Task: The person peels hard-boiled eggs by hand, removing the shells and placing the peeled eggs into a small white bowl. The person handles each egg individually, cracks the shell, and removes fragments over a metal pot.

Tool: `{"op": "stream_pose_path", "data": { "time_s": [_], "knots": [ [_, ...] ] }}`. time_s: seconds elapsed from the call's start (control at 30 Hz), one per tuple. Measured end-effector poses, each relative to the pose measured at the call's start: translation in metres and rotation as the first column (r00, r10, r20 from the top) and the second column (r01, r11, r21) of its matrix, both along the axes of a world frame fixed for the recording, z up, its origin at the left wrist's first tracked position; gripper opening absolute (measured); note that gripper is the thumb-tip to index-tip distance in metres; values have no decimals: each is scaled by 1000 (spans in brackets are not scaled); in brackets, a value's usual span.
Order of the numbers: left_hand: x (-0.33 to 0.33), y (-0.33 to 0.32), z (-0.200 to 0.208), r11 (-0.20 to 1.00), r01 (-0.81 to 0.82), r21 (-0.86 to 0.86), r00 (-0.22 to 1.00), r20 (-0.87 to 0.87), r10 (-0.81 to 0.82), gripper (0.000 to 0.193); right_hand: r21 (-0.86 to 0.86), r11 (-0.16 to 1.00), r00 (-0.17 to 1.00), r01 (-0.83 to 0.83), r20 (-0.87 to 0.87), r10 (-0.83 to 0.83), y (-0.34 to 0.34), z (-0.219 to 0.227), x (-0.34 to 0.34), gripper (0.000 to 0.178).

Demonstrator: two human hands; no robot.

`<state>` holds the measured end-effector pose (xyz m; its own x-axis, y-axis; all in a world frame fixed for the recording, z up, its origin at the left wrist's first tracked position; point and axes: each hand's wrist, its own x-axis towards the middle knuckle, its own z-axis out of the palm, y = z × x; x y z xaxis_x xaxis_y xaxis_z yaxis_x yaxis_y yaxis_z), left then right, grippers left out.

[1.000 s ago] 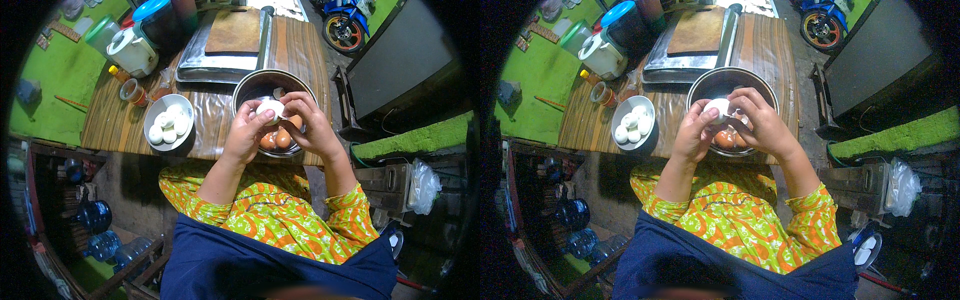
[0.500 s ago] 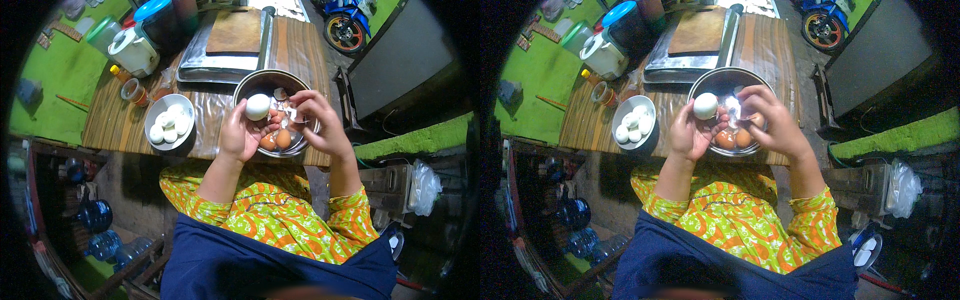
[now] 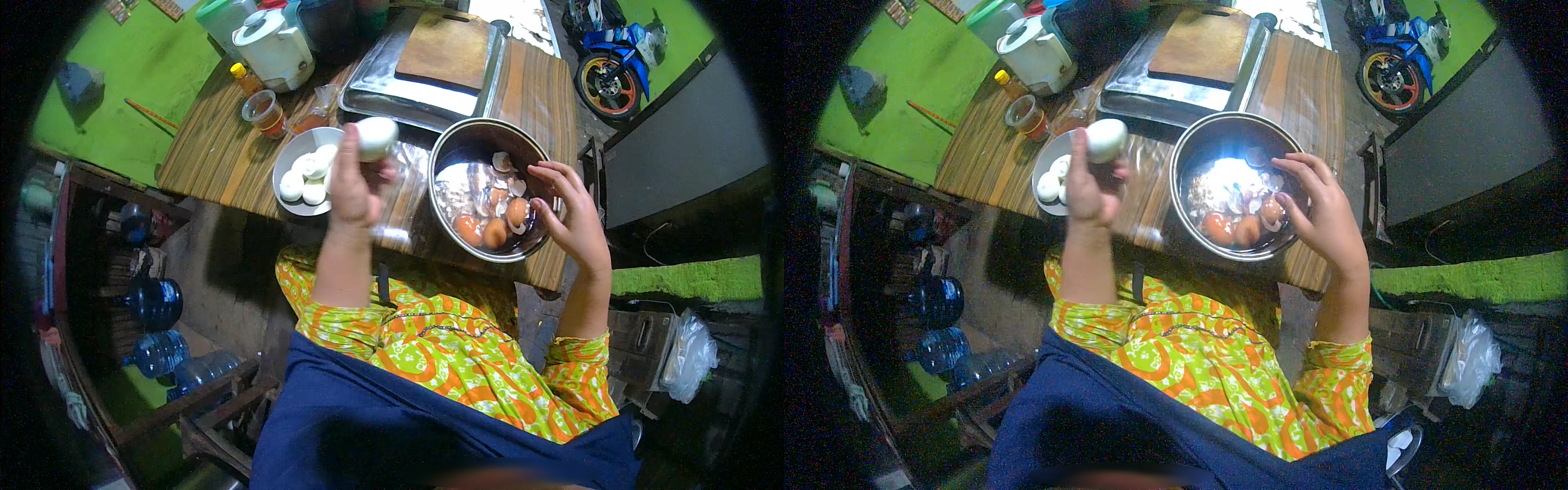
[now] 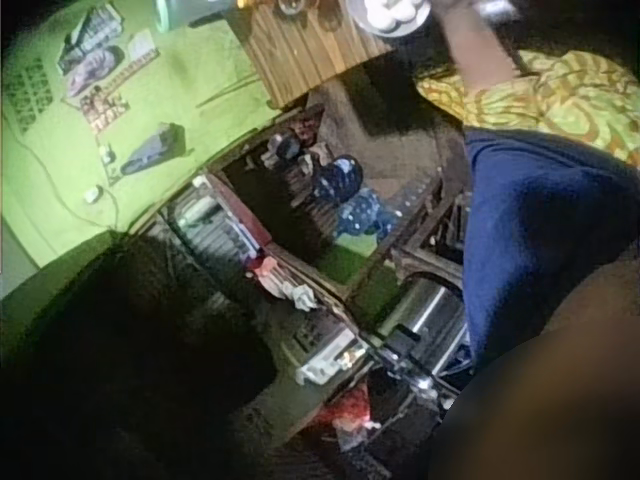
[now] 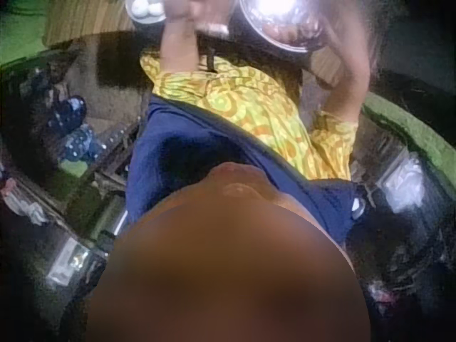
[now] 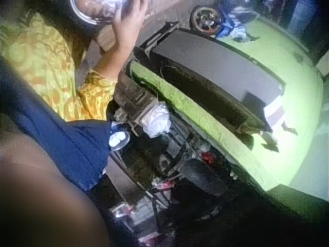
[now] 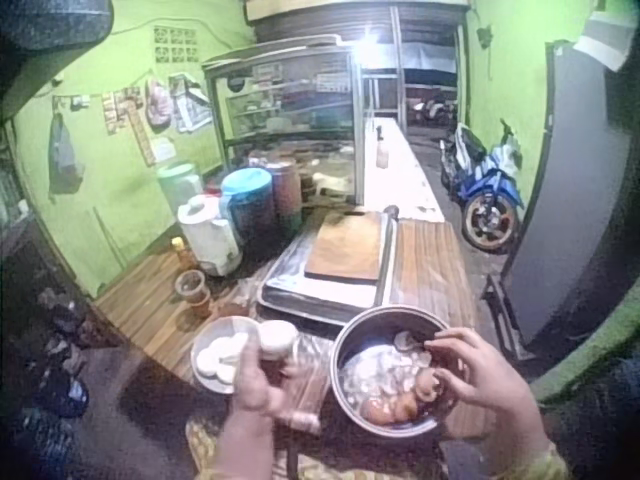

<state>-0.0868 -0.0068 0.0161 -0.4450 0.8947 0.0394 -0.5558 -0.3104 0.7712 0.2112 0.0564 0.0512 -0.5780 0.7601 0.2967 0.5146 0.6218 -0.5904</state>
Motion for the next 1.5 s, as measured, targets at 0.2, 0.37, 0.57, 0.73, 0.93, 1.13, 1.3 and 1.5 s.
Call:
{"op": "stream_pose_path", "data": {
  "time_s": [0.2,0.37,0.57,0.73,0.93,1.13,1.3,1.5],
  "knots": [
    [-85,-14,-33,885,-452,-111,808,-472,353,36,-23,1000,1000,14,8,-14,8,-6,3,33],
    [-105,-19,-52,600,-797,-68,234,-951,203,49,1,1000,992,-8,126,8,30,-12,-11,29],
    [-109,-15,-54,609,-790,-69,218,-960,175,58,-124,979,884,-161,424,199,43,-19,-39,21],
    [-108,-20,-54,593,-805,16,175,-949,263,39,-295,926,634,-235,676,376,13,-39,-76,29],
    [-125,-25,-58,652,-757,39,425,-728,537,18,-328,905,579,-271,695,426,8,-53,-83,35],
    [-102,-31,-23,716,-679,162,606,-426,672,13,-313,909,873,-277,312,374,33,-43,-57,49],
    [-18,-20,9,964,-182,195,807,-531,260,5,-550,797,966,-249,-196,167,39,-34,-33,62],
    [65,2,18,985,145,99,489,-872,16,41,-400,886,923,-234,-379,72,13,-14,-27,55]
  ]
}}
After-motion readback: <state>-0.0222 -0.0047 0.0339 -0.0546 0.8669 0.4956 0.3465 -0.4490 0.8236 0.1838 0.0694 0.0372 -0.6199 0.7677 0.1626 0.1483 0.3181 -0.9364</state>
